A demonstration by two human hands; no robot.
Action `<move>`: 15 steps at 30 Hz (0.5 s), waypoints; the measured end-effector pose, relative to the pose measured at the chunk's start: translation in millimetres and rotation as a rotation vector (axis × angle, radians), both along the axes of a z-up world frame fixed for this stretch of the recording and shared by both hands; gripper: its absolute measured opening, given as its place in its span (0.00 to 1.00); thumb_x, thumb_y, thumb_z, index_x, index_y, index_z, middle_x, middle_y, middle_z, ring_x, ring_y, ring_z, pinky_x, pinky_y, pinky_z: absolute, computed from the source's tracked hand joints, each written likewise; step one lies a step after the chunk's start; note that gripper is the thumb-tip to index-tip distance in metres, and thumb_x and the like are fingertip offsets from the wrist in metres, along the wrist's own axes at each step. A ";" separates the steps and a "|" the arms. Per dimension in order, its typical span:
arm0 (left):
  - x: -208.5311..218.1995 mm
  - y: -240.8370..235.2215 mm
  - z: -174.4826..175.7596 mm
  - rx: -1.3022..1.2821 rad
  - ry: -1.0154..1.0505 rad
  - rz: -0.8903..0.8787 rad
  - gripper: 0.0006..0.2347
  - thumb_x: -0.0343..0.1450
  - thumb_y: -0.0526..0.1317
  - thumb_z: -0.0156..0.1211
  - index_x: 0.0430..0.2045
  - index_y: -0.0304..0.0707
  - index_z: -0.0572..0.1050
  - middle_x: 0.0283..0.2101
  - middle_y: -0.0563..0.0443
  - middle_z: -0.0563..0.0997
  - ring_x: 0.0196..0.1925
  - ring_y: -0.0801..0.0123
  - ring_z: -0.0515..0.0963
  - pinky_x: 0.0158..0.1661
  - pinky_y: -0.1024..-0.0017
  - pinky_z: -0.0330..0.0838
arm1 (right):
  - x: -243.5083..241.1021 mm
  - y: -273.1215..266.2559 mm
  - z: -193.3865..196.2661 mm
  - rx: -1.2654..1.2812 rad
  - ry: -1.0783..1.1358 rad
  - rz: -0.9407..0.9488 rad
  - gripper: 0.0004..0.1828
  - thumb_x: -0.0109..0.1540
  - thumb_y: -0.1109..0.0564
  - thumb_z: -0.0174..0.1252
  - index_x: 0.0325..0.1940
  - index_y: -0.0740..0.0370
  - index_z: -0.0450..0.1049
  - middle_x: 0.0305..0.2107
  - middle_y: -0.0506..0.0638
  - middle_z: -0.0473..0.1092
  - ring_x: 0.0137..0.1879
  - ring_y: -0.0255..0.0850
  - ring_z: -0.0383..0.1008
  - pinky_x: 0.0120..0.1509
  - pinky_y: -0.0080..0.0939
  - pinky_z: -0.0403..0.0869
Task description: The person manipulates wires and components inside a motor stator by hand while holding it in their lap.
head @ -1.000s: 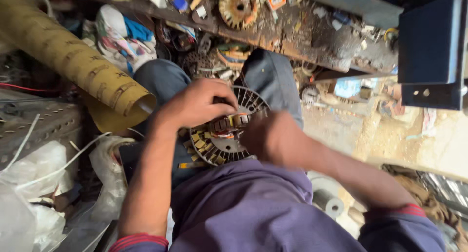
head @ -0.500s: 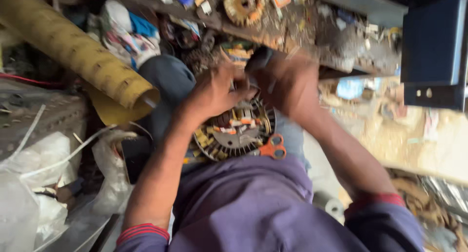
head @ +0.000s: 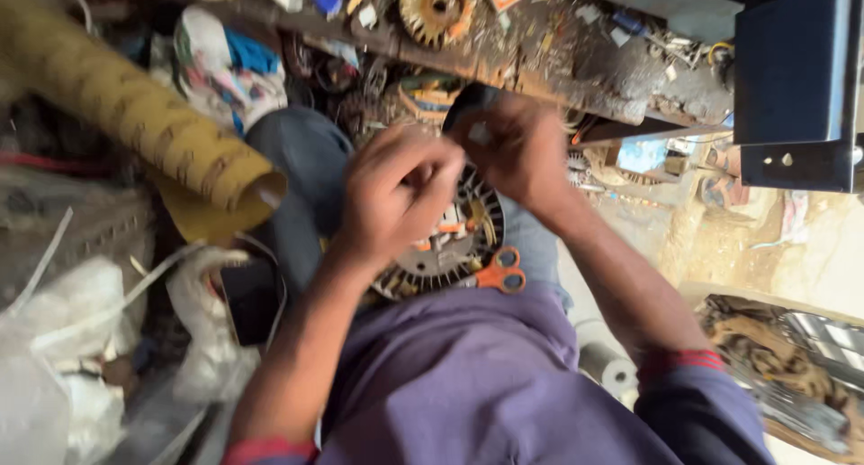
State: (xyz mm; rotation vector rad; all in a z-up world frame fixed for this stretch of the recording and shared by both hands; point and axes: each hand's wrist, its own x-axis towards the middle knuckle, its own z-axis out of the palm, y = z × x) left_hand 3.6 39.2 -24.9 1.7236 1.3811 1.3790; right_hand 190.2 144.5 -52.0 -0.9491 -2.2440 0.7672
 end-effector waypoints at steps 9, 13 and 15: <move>-25.7 -32.1 -21.9 -0.102 0.140 -0.099 0.04 0.72 0.34 0.69 0.31 0.33 0.81 0.40 0.45 0.83 0.47 0.61 0.82 0.47 0.61 0.77 | 38.1 -55.3 47.0 -0.536 -0.856 0.214 0.09 0.58 0.47 0.64 0.34 0.53 0.82 0.24 0.51 0.72 0.31 0.46 0.75 0.34 0.47 0.71; 6.6 -38.0 7.0 0.479 0.729 0.067 0.08 0.77 0.33 0.69 0.29 0.31 0.78 0.48 0.39 0.80 0.59 0.56 0.77 0.55 0.53 0.75 | 33.2 -15.7 20.8 -0.081 -0.181 0.259 0.06 0.56 0.58 0.68 0.36 0.60 0.83 0.26 0.53 0.74 0.31 0.47 0.75 0.33 0.47 0.71; 10.2 -28.9 16.5 0.179 -0.174 -0.047 0.05 0.74 0.35 0.65 0.30 0.34 0.77 0.49 0.41 0.77 0.53 0.60 0.78 0.53 0.57 0.76 | 7.2 -2.2 7.4 -0.324 -0.002 0.177 0.05 0.57 0.59 0.67 0.36 0.60 0.81 0.28 0.52 0.75 0.30 0.45 0.76 0.33 0.43 0.74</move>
